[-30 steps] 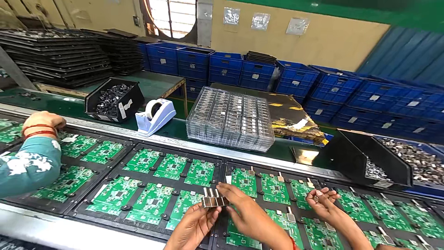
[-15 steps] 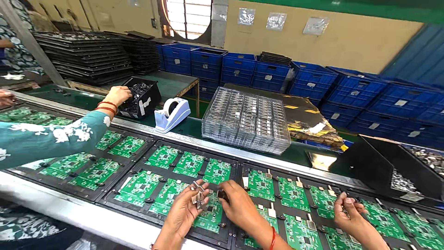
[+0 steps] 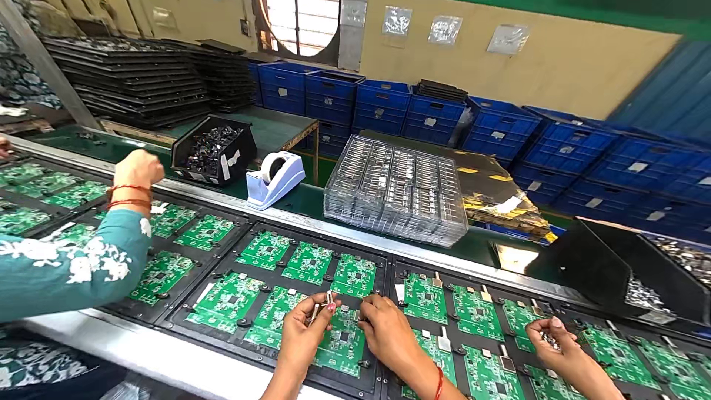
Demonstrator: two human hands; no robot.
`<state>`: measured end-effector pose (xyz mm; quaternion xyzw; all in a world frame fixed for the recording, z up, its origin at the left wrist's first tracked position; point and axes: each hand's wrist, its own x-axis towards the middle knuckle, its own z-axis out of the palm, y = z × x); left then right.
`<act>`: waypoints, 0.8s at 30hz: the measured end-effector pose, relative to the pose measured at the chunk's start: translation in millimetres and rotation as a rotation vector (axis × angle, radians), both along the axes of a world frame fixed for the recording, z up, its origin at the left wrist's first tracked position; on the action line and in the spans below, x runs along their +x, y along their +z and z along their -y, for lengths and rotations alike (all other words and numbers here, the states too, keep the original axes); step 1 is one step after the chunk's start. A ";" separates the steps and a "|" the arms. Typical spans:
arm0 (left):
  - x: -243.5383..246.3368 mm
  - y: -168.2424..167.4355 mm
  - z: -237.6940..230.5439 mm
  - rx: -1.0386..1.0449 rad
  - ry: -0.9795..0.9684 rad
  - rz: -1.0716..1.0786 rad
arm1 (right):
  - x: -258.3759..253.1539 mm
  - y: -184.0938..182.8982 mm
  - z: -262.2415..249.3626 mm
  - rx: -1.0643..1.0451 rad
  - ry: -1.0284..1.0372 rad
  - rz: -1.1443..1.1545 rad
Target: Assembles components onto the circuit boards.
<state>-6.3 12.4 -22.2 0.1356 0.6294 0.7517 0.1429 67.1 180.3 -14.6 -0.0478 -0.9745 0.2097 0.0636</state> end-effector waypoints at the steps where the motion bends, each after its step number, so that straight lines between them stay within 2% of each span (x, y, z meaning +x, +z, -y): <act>1: 0.3 -1.4 -0.4 -0.012 0.007 -0.025 | 0.7 2.0 -0.9 0.000 0.002 0.029; 5: 2.2 -1.5 -1.9 -0.070 -0.006 -0.072 | 1.9 9.0 -3.1 0.024 0.007 0.115; 8: 5.3 2.2 -3.7 -0.214 -0.041 -0.108 | 5.2 14.3 -2.3 0.050 -0.002 0.144; 13: 10.7 5.1 -7.1 -0.466 -0.133 -0.188 | 20.9 7.9 9.5 -0.002 0.066 -0.126; 18: 17.4 7.9 -9.8 -0.482 -0.268 -0.153 | 23.3 2.6 13.6 -0.005 0.175 -0.275; 21: 19.9 7.6 -11.1 -0.423 -0.273 -0.107 | 12.7 11.2 -4.6 -0.031 0.066 -0.194; 24: 23.3 10.6 -11.3 -0.248 -0.350 0.087 | -7.2 23.1 -36.1 -0.003 -0.083 -0.052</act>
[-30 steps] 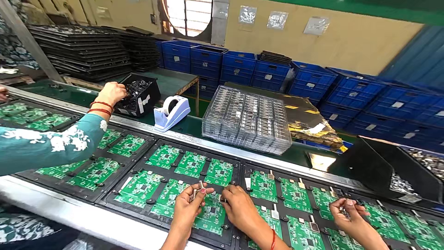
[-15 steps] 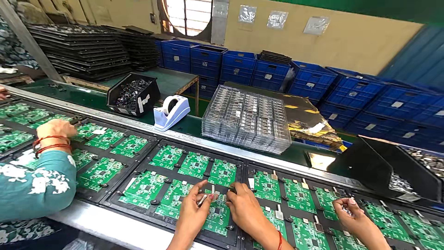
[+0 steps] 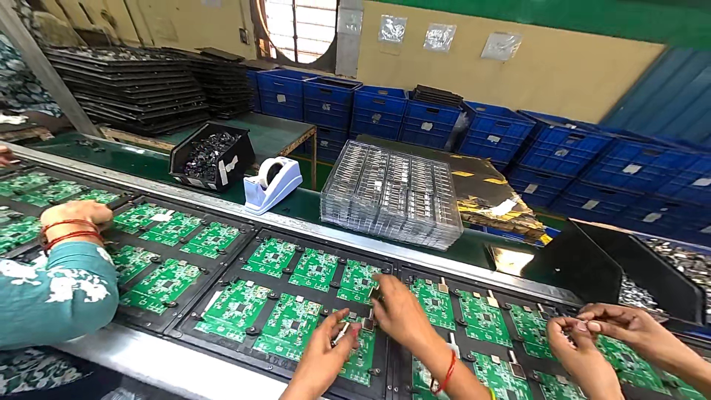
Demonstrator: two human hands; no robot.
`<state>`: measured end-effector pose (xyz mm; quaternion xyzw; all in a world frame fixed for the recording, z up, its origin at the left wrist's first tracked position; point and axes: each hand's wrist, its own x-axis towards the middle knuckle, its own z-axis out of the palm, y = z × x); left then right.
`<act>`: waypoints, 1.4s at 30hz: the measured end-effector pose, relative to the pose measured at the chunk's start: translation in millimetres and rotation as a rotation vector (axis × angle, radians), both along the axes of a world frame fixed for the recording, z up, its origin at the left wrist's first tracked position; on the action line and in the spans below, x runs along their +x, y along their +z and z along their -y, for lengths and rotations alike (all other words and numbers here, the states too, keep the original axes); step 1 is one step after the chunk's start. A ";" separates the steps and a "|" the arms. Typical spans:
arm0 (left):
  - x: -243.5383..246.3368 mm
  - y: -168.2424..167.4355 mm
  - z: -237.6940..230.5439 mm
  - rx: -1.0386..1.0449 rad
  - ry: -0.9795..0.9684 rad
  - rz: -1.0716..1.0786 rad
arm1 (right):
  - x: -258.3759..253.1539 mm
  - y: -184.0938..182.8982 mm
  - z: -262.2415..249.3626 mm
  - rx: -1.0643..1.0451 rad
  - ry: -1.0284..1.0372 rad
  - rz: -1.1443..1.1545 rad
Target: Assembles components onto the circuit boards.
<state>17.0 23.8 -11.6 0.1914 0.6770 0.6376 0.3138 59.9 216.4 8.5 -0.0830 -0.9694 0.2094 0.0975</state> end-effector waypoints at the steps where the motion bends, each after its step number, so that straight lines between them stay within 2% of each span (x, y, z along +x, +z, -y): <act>1: 1.6 1.3 0.3 0.067 -0.008 0.100 | -7.5 1.1 -11.0 0.014 -0.032 0.028; 5: 3.5 -1.1 2.0 0.351 0.044 0.391 | -35.5 -10.8 -42.8 0.102 -0.050 0.030; 9: 0.8 -0.6 4.4 0.451 0.138 0.503 | -55.2 -21.4 -51.7 0.157 -0.090 0.144; 17: 3.6 -2.7 2.0 0.510 0.210 0.393 | -56.2 -11.8 -57.9 0.195 -0.106 0.302; 22: 5.7 -3.5 0.0 0.469 0.273 0.321 | -36.9 -37.7 -56.0 0.229 -0.116 0.026; 26: 7.1 -4.9 0.0 0.387 0.306 0.275 | -23.5 -28.0 -49.4 0.278 -0.168 0.219; 29: 8.1 -3.0 -2.2 0.333 0.300 0.285 | -12.0 -8.5 -37.4 0.131 -0.132 0.274; 34: 8.3 -5.3 -5.4 0.300 0.243 0.268 | 18.7 -10.3 14.2 -0.468 0.331 -0.130; 36: 7.9 -5.4 -5.0 0.337 0.216 0.243 | 20.0 -12.5 27.1 -0.549 0.451 -0.267; 39: 4.5 -4.4 -2.5 0.364 0.210 0.205 | 17.0 -9.7 33.3 -0.553 0.414 -0.346; 42: -2.8 -8.3 -0.7 0.370 0.387 0.109 | 10.2 -4.0 35.1 -0.526 0.260 -0.285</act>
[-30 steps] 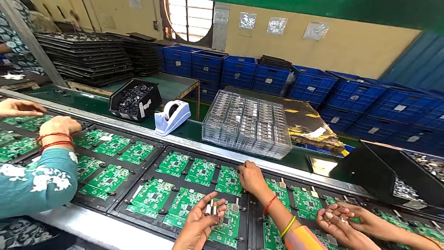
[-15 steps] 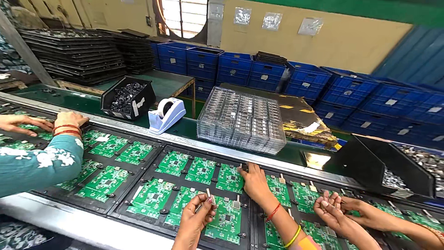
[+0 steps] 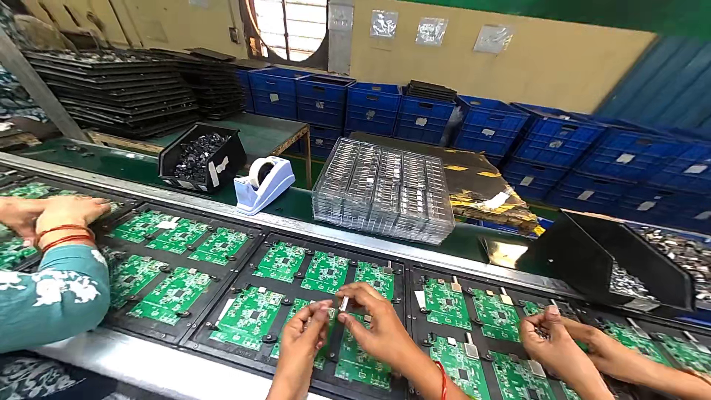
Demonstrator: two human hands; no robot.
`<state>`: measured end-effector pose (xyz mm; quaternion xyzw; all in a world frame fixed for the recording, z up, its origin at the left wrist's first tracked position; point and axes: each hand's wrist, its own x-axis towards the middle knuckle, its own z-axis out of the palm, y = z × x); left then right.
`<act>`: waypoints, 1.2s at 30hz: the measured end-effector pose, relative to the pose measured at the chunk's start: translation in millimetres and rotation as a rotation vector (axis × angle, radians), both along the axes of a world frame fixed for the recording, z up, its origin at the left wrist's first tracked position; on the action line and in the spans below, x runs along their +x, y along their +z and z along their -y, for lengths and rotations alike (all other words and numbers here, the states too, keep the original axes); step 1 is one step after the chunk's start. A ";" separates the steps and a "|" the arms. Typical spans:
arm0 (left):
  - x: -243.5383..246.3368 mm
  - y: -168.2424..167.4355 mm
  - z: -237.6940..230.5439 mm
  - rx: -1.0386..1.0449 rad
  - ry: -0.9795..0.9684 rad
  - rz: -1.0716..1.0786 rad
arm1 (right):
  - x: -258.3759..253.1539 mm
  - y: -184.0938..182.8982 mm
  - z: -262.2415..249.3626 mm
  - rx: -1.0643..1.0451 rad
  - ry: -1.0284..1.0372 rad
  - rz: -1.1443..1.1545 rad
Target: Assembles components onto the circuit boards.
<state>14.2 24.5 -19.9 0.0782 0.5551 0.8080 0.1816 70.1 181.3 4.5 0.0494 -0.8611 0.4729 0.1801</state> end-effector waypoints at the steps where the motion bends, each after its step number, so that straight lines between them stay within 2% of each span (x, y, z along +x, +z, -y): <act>1: -3.0 -0.4 0.5 -0.007 0.100 -0.019 | -3.2 2.6 -0.1 0.013 -0.023 0.070; 4: -8.9 0.5 3.1 0.047 0.287 -0.003 | -12.3 4.8 1.3 0.086 -0.029 0.253; 7: -7.7 -0.2 3.6 0.104 0.305 0.016 | -17.3 -1.9 6.4 0.180 -0.058 0.322; 16: -1.1 3.3 1.9 0.099 0.240 -0.012 | -18.5 -15.7 10.1 0.453 -0.053 0.331; 21: -3.4 -4.8 0.4 0.100 0.259 -0.079 | -18.1 -23.7 9.6 0.507 -0.096 0.264; 28: -2.7 -5.1 1.4 0.112 0.152 -0.058 | -13.1 -14.7 5.7 0.563 -0.103 0.339; 31: -1.5 -7.1 1.0 0.083 0.095 -0.064 | -8.2 1.8 3.1 0.609 -0.072 0.424; 33: -0.8 -8.5 1.3 0.034 0.054 -0.089 | -5.1 4.8 0.9 0.586 -0.073 0.328; 36: -0.3 -9.0 0.9 0.005 -0.010 -0.127 | -4.5 -0.1 2.7 0.559 -0.072 0.004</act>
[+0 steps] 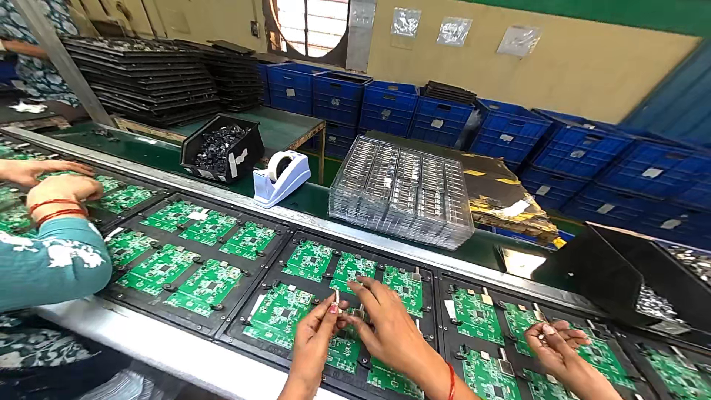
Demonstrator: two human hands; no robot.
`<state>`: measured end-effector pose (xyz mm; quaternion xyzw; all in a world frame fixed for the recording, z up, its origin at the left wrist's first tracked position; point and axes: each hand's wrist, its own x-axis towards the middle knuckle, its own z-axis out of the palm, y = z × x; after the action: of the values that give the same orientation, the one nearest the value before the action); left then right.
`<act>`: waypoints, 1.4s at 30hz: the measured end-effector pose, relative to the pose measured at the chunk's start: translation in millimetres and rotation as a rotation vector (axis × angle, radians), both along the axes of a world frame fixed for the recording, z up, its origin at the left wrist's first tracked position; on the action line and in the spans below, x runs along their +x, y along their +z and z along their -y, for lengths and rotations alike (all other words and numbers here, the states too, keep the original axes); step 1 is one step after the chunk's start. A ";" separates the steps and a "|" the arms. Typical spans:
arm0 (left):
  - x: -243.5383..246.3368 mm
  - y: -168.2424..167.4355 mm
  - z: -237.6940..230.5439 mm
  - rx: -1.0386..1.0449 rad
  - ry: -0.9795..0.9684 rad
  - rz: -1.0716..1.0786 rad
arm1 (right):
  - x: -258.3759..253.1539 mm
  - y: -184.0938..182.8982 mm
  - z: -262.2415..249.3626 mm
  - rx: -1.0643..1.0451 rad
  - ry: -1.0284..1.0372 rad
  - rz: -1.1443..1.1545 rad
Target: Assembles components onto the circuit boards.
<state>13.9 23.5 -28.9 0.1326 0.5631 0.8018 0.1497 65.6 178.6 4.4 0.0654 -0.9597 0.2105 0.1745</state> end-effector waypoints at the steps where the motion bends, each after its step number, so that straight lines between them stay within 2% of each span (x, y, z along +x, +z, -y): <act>1: 0.9 0.7 0.2 0.001 -0.025 -0.007 | -0.6 0.1 1.9 -0.003 0.048 -0.042; 3: 2.4 1.9 0.4 0.007 -0.059 -0.006 | -2.5 1.1 5.7 -0.008 0.120 -0.061; 6: 1.9 3.3 -0.5 -0.002 -0.057 0.012 | -7.2 1.4 3.8 -0.016 0.115 -0.078; 10: 0.5 5.5 0.9 -0.042 -0.076 0.056 | -26.3 8.2 -26.4 -0.057 -0.081 0.052; 15: 0.1 2.3 -0.4 -0.045 -0.043 -0.023 | -56.3 4.8 -74.9 0.020 -0.277 0.239; 20: 2.0 1.8 0.3 -0.065 -0.053 -0.059 | -73.0 -12.3 -87.8 0.075 -0.284 0.308; 30: 3.7 1.0 -0.5 -0.060 -0.100 -0.107 | -73.5 -10.0 -91.8 0.118 -0.304 0.422; 36: 4.9 1.7 -0.9 -0.071 -0.113 -0.147 | -68.9 -23.3 -96.7 0.090 -0.324 0.300; 40: 5.4 2.1 -1.1 -0.072 -0.123 -0.165 | -64.8 -16.9 -97.9 0.091 -0.337 0.368; 42: 5.4 1.7 -0.9 -0.065 -0.135 -0.181 | -61.1 -21.0 -98.7 0.081 -0.346 0.306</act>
<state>19.3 24.4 -27.2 0.2371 0.5898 0.7560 0.1562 4.6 277.3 -16.6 -0.1259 -0.9795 0.1463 0.0578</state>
